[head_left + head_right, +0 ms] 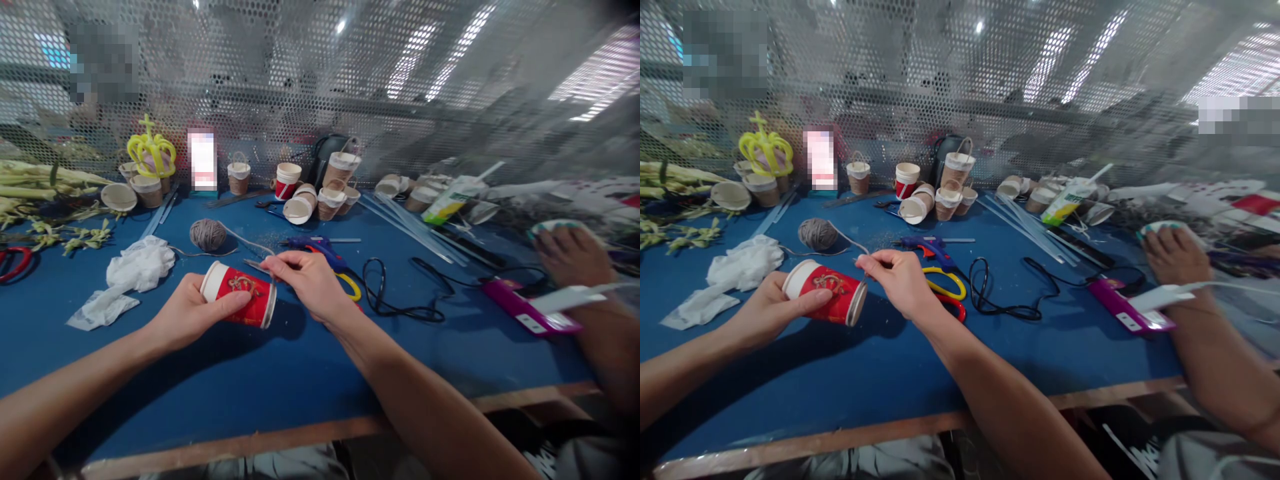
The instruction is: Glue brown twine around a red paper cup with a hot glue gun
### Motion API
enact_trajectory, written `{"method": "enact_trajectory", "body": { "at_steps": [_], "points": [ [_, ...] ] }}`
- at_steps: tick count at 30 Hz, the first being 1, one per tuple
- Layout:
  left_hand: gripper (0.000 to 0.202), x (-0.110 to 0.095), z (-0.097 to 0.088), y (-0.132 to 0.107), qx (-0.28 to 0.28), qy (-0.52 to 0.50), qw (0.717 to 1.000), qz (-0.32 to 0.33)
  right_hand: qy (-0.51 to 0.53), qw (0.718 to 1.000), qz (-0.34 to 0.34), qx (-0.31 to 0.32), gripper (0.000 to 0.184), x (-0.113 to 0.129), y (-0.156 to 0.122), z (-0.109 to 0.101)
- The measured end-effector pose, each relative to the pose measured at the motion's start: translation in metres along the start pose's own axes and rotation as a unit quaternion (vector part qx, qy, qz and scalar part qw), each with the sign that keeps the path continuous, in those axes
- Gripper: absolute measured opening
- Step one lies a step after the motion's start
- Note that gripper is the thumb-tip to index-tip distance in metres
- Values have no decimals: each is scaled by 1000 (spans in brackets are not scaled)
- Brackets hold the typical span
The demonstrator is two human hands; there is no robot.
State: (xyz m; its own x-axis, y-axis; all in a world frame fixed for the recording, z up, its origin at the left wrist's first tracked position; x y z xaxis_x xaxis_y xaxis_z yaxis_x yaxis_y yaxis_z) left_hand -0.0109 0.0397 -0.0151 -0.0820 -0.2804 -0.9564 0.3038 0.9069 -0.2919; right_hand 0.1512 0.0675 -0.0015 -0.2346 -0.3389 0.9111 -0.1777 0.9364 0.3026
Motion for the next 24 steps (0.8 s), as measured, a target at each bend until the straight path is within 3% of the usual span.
{"method": "enact_trajectory", "body": {
  "at_steps": [24],
  "points": [
    [19, -1, -3, -2, -46, 12, 997, 54, 71, 996, 52, 16, 18, -5, -3, 8]
  ]
}}
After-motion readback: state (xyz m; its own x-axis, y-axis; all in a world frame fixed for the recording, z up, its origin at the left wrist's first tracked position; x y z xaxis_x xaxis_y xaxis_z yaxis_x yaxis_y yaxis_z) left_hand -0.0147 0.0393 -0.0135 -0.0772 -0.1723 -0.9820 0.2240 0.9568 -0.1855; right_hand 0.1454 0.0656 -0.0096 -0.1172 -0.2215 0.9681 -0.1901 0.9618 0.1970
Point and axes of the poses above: each hand's wrist, its own y-axis towards the middle knuckle, its own z-axis out of the palm, x = y × z, the point moved 4 cm from there along y, towards the middle knuckle, and after that the axes turned 11 degrees about -z, right-handed, at the moved point
